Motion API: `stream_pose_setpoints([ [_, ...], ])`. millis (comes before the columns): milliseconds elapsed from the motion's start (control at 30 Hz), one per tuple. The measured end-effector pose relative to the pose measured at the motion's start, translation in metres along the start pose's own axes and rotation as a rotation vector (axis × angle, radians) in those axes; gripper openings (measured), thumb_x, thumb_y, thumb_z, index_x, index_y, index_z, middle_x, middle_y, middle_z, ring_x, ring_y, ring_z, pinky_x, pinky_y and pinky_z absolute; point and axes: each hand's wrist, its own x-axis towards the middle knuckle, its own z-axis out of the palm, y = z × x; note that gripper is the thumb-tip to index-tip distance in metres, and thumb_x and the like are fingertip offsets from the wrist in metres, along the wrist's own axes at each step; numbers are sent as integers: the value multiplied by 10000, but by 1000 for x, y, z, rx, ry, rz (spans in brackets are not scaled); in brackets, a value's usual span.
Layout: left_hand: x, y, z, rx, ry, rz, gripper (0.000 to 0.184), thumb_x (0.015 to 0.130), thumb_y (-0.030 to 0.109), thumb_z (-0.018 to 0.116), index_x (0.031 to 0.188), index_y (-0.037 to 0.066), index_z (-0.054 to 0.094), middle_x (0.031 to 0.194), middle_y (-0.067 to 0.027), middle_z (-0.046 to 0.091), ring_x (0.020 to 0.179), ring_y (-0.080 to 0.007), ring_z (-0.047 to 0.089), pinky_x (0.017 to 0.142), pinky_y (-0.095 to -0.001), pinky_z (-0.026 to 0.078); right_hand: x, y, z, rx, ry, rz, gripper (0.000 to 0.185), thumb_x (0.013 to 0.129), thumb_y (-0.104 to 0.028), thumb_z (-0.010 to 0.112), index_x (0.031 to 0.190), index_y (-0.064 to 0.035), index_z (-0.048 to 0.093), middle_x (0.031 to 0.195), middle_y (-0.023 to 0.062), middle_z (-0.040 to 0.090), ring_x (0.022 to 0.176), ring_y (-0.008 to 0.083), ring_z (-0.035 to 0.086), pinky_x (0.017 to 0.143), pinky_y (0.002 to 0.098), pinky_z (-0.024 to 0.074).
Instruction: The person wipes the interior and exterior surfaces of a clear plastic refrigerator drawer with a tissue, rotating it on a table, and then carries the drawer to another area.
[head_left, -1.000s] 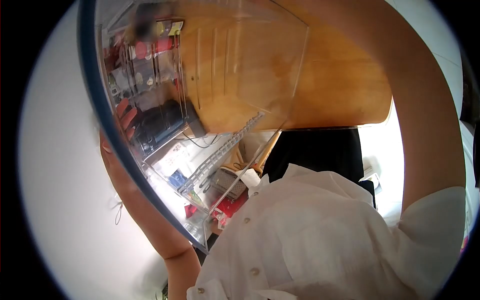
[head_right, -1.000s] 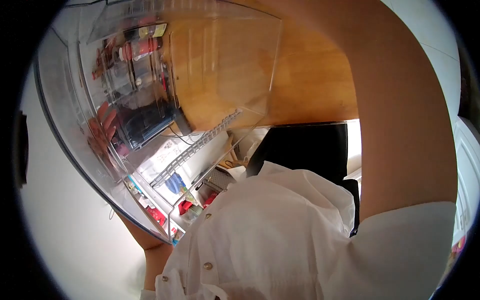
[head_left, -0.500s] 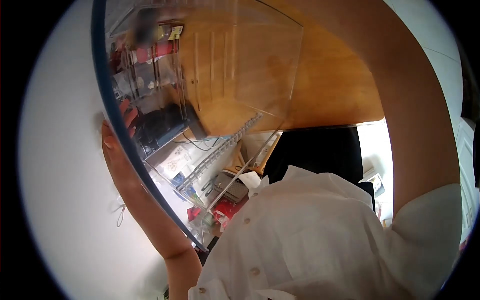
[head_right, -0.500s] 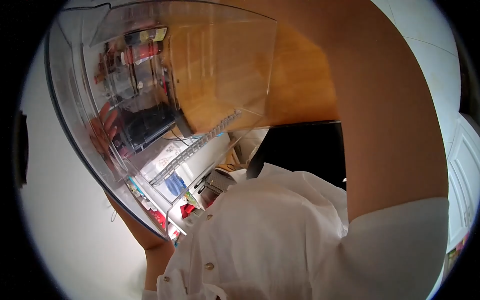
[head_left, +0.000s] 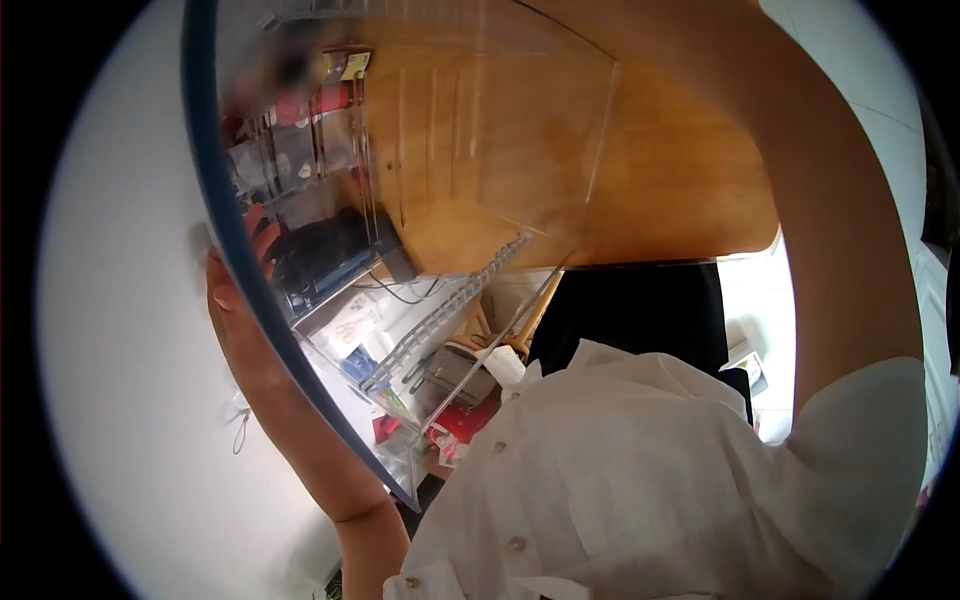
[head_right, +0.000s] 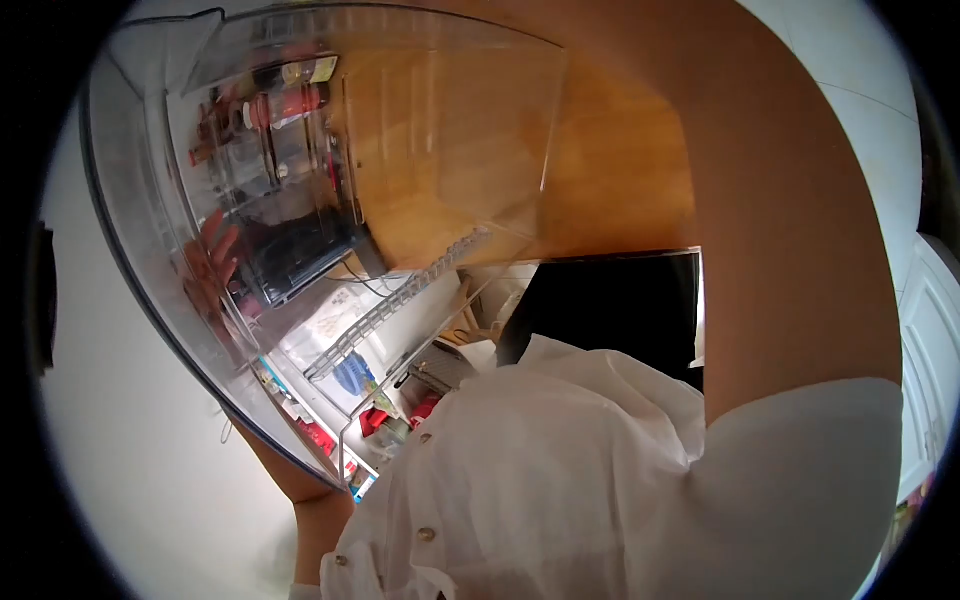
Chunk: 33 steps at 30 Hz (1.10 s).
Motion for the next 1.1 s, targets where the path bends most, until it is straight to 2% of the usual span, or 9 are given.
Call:
stream_pose_setpoints([
  [67, 3, 2, -13, -302, -159, 15, 570, 1020, 364, 256, 1494, 73, 131, 1576, -65, 6, 1450, -274, 37, 1159, -495, 228, -2, -1, 0, -1, 3, 1, 150, 806, -83, 639, 944, -32, 666, 858, 80, 650, 801, 171, 612, 672, 326, 489],
  [200, 3, 4, -24, -223, -173, -11, 566, 1019, 366, 266, 1490, 74, 153, 1574, -75, 41, 1448, -277, 67, 1154, -498, 241, -4, -3, -2, -4, 9, -7, 144, 807, -75, 634, 941, -33, 666, 856, 82, 650, 800, 175, 614, 672, 327, 490],
  [300, 8, 13, -38, -479, -293, -265, 550, 1023, 347, 262, 1487, 72, 160, 1573, -75, 57, 1445, -267, 100, 1158, -482, 240, -4, -4, -1, -8, 13, -10, 140, 808, -69, 631, 939, -34, 666, 855, 83, 650, 799, 178, 616, 673, 327, 491],
  [400, -8, 0, -7, 85, 16, -42, 534, 1030, 323, 249, 1497, 96, 123, 1573, -76, 55, 1442, -255, 123, 1169, -456, 219, -6, -5, -1, -4, 18, -11, 137, 809, -63, 627, 937, -35, 666, 853, 84, 650, 798, 182, 617, 673, 328, 492],
  [500, 21, -30, 95, 749, 774, 233, 938, 701, 827, 491, 1326, 127, 481, 1324, -128, 540, 1191, -231, 557, 961, -369, 441, -7, -5, -3, -6, 28, -19, 134, 810, -58, 624, 935, -36, 667, 852, 85, 650, 798, 185, 619, 673, 328, 493],
  [667, 1, -16, 10, 195, 391, 123, 574, 955, 467, 433, 1358, 59, 449, 1407, -170, 445, 1255, -274, 500, 863, -355, 542, -12, -7, -8, 2, 44, -11, 130, 811, -48, 618, 932, -37, 667, 849, 86, 650, 796, 190, 622, 674, 329, 495],
  [767, 1, -9, -8, 202, 370, 138, 502, 1018, 347, 322, 1398, 24, 379, 1424, -179, 412, 1270, -283, 472, 809, -317, 572, -14, -9, -10, 4, 60, -6, 129, 812, -42, 614, 930, -38, 667, 848, 87, 650, 796, 193, 623, 674, 329, 496],
  [967, 11, 1, -6, -413, -154, -93, 652, 993, 492, 298, 1471, 55, 220, 1475, -169, 328, 1306, -292, 423, 986, -447, 474, -17, -9, -13, 26, 98, 1, 127, 814, -31, 607, 925, -40, 667, 845, 89, 650, 794, 200, 626, 675, 330, 497],
  [1100, 12, 8, -18, -543, -265, -224, 671, 985, 520, 284, 1496, 110, 139, 1526, -129, 233, 1348, -311, 356, 1065, -485, 393, -20, -10, -16, 39, 123, 14, 127, 815, -23, 603, 923, -41, 667, 843, 91, 650, 793, 204, 628, 676, 331, 499],
])
